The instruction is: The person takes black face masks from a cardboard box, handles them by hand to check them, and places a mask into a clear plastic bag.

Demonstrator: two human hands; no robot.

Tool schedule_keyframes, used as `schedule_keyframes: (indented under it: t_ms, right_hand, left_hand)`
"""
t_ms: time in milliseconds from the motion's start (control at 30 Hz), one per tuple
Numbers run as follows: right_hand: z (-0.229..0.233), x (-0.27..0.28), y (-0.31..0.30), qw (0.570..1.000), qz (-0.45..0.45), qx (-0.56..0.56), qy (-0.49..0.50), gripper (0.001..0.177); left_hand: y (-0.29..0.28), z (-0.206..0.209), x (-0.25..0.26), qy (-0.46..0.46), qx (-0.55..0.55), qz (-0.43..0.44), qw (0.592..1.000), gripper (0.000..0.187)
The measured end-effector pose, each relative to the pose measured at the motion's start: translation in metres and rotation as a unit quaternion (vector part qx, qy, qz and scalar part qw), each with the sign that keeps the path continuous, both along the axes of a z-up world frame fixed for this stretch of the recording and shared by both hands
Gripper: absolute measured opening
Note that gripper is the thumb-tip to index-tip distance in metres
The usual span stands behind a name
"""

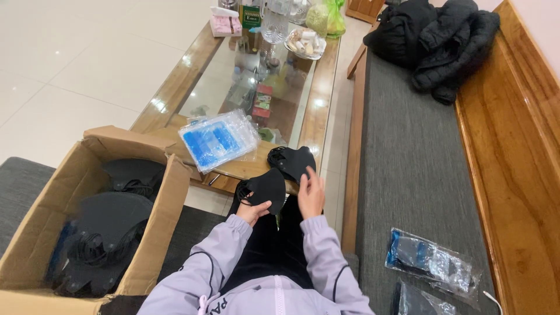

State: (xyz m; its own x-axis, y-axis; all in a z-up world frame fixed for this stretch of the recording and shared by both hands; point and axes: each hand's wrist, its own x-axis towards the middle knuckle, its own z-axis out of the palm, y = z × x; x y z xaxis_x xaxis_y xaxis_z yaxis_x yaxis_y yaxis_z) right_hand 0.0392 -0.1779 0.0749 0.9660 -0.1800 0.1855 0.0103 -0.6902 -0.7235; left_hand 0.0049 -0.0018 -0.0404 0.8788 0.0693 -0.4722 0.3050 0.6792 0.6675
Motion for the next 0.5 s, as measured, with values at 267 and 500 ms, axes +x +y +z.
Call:
schedule_keyframes:
  t_ms: [267,500]
  right_hand:
    - [-0.032,-0.046,0.030,0.991,0.099,0.077,0.034,0.047]
    - [-0.035,-0.048,0.029,0.994,0.088,0.066,0.027,0.053]
  left_hand:
    - [-0.006,-0.004,0.001,-0.011,0.015,-0.015,1.000,0.065]
    - [-0.005,-0.002,0.000,-0.008,0.042,-0.035,0.998,0.064]
